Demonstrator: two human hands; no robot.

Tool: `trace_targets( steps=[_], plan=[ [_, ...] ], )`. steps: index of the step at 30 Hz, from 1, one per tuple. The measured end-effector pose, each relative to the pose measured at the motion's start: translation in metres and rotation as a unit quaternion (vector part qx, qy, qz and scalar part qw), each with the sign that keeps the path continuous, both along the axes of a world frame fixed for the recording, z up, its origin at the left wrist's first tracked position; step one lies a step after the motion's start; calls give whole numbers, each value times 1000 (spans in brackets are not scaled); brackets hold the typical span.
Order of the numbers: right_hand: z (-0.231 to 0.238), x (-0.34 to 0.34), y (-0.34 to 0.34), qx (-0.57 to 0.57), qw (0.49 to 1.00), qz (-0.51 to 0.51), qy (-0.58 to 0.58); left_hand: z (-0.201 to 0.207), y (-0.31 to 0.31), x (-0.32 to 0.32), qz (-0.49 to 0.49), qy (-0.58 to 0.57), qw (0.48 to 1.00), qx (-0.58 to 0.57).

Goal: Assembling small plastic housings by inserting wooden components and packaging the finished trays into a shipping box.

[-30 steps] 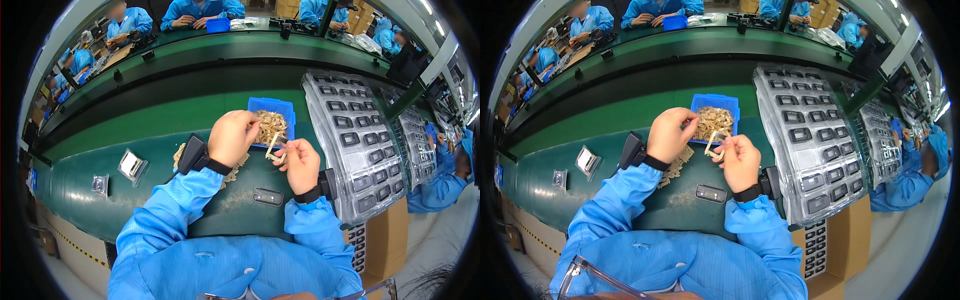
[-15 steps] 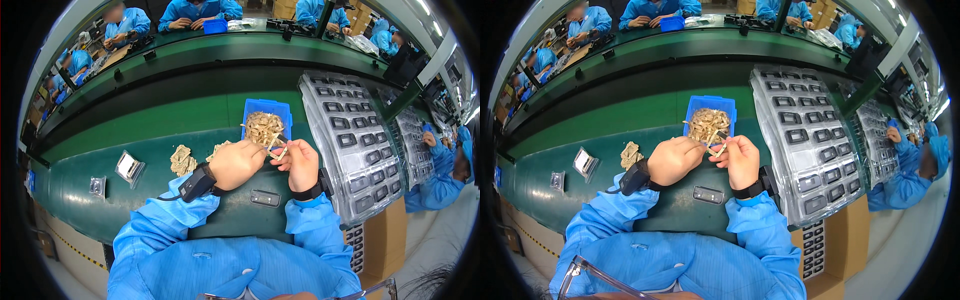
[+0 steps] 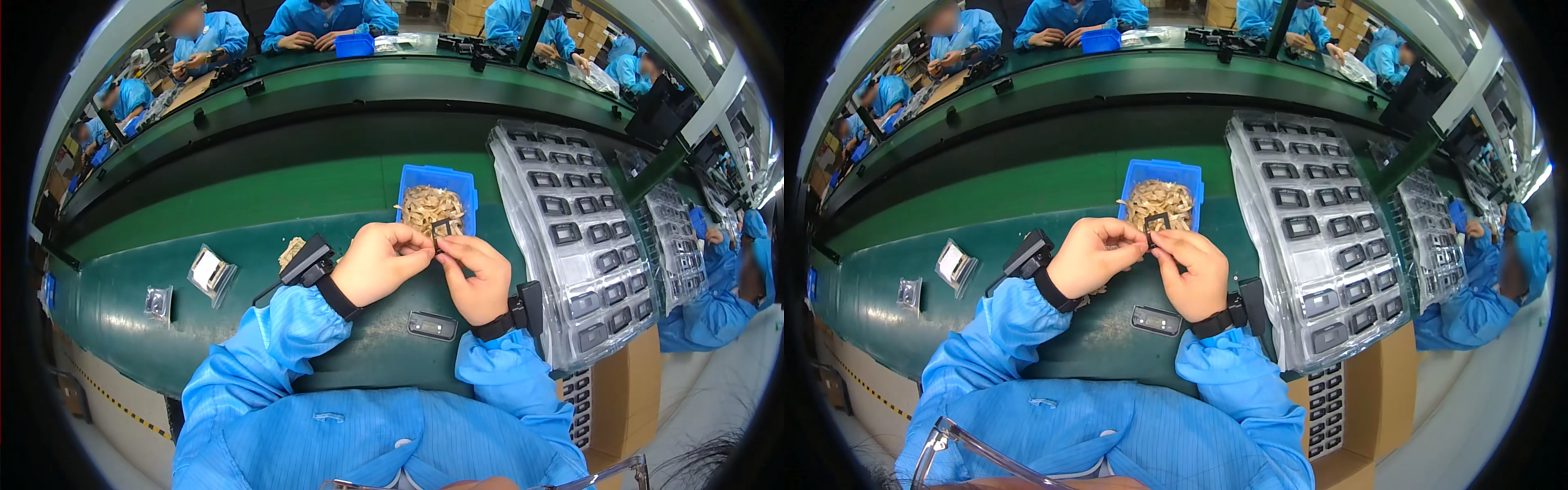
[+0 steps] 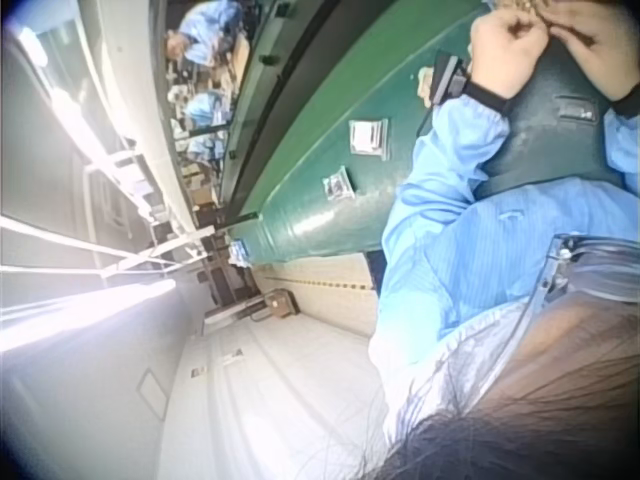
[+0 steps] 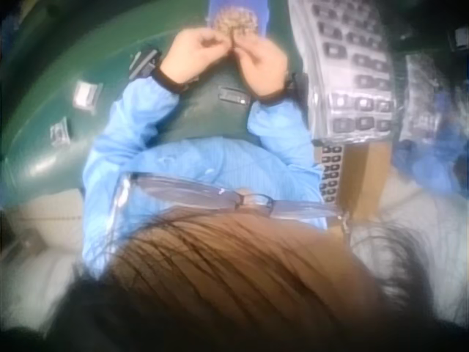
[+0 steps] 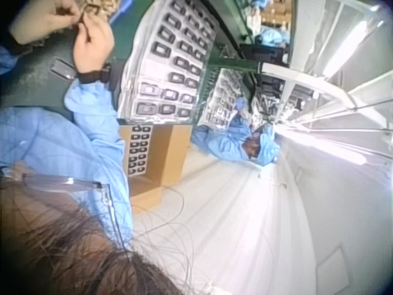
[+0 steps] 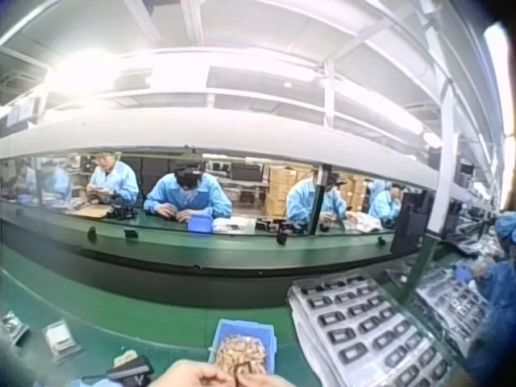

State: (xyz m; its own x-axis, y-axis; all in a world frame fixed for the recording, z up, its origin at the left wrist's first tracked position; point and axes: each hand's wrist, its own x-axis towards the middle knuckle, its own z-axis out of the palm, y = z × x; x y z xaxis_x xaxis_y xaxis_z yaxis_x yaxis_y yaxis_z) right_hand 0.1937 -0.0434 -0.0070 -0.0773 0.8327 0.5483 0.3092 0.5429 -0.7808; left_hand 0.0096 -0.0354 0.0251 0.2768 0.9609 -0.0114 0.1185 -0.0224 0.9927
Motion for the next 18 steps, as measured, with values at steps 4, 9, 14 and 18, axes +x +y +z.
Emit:
trace_targets(
  steps=[4,9,14,18],
  plan=[
    [-1,1,3,141,985,-31,-91,2,0,-2,-2,35,999,32],
    [4,-1,2,190,975,-37,-106,7,3,-5,-23,50,998,29],
    [5,-1,2,209,972,-46,-102,9,1,-6,-27,54,998,32],
    [6,0,0,216,970,-47,-106,12,-2,-5,-25,56,997,39]
  ],
)
